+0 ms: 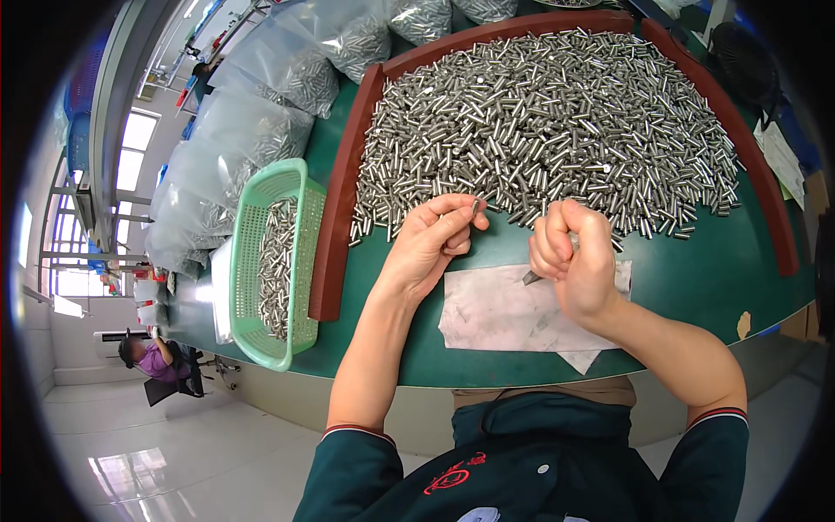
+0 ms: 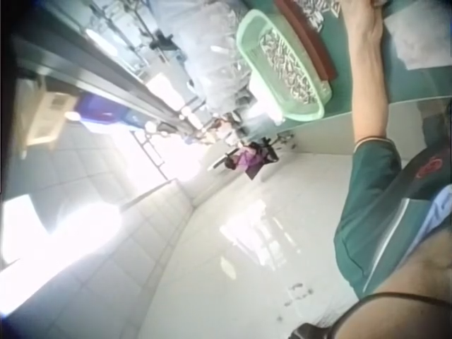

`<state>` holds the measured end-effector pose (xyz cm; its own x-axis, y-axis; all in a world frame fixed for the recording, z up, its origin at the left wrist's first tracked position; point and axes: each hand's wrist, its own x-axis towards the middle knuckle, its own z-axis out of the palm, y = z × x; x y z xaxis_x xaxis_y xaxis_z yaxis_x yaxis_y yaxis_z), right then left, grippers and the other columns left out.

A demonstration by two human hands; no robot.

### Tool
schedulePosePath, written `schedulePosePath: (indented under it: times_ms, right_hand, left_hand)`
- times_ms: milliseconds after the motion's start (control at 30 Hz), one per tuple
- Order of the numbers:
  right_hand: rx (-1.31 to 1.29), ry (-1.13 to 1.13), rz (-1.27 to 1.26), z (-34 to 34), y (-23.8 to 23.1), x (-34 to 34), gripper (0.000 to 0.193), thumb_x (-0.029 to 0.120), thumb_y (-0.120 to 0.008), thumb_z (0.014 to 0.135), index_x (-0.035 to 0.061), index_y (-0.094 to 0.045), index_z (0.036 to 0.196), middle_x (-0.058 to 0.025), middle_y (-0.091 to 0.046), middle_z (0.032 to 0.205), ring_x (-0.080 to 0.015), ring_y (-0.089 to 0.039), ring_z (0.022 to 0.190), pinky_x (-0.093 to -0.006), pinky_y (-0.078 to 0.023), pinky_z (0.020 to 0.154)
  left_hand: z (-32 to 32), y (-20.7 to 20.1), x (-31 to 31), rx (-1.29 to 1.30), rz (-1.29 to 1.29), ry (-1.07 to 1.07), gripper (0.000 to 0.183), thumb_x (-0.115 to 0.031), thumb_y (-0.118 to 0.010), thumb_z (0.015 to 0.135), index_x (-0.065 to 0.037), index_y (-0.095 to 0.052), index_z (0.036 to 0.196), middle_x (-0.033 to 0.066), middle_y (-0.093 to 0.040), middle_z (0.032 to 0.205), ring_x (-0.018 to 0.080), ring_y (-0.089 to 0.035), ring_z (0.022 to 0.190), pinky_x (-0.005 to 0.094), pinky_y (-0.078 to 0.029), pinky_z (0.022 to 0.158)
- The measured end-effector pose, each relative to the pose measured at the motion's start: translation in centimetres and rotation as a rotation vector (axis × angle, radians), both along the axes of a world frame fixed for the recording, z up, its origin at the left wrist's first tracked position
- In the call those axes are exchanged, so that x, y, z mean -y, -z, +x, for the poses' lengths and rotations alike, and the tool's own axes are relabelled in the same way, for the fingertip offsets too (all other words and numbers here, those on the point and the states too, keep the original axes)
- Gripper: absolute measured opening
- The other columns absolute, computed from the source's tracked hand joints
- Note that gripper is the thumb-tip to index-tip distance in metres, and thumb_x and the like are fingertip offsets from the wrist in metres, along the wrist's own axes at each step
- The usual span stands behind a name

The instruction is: The recorder is assembling small cylindrical metal components at a workbench, using a small tool to manipulate one end of each piece.

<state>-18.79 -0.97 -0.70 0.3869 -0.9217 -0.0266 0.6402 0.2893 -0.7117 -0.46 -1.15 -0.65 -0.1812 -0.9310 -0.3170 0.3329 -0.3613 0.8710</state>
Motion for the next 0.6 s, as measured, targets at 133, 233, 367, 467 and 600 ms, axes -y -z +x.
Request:
schedulePosePath:
  times_ms: [133,233,367,467,600]
  right_hand:
    - [-0.021,-0.002,0.012,0.0,-0.2,0.0,0.032,0.015,-0.031,0.082,0.0079,-0.027,0.051,0.0006,-0.026,0.044,-0.0071,-0.020,0.040,-0.0229,-0.019,0.038]
    - [-0.021,-0.001,0.010,-0.1,0.0,0.1,0.033,0.016,-0.030,0.082,0.0080,-0.027,0.051,0.0007,-0.026,0.044,-0.0072,-0.021,0.040,-0.0228,-0.019,0.038]
    - [-0.019,0.003,0.004,0.0,-0.2,-0.1,0.034,0.017,-0.030,0.083,0.0081,-0.027,0.051,0.0007,-0.026,0.044,-0.0073,-0.021,0.040,-0.0226,-0.020,0.038]
    - [-0.019,-0.003,0.005,-0.1,0.0,0.0,0.035,0.017,-0.031,0.084,0.0081,-0.027,0.051,0.0007,-0.027,0.045,-0.0074,-0.021,0.040,-0.0226,-0.020,0.038]
    - [-0.006,0.000,0.014,0.0,0.0,0.0,0.035,0.018,-0.031,0.084,0.0080,-0.027,0.051,0.0001,-0.028,0.046,-0.0075,-0.022,0.040,-0.0225,-0.021,0.039]
  left_hand:
    - [0.0,-0.2,0.0,0.019,0.014,0.002,0.018,-0.010,-0.049,0.084,0.003,-0.055,0.095,0.0047,-0.055,0.074,0.0030,-0.031,0.050,0.0169,-0.026,0.044]
    - [-0.1,-0.3,0.0,-0.112,0.039,-0.066,0.021,-0.013,-0.043,0.085,0.003,-0.055,0.091,0.0072,-0.054,0.072,0.0056,-0.034,0.051,0.0188,-0.028,0.045]
    - [0.7,0.2,-0.1,-0.208,0.000,-0.067,0.034,-0.028,-0.037,0.090,-0.003,-0.047,0.069,0.0024,-0.041,0.059,0.0075,-0.034,0.051,0.0210,-0.025,0.041]
    - [0.1,0.7,0.1,0.281,-0.120,-0.058,0.025,-0.022,-0.046,0.088,-0.001,-0.052,0.075,-0.0038,-0.041,0.054,0.0074,-0.032,0.044,0.0214,-0.028,0.040]
    - [-2.2,0.8,-0.1,1.237,-0.656,-0.032,0.011,-0.010,-0.059,0.077,-0.005,-0.058,0.086,0.0130,-0.054,0.056,0.0231,-0.053,0.047,0.0308,-0.040,0.046]
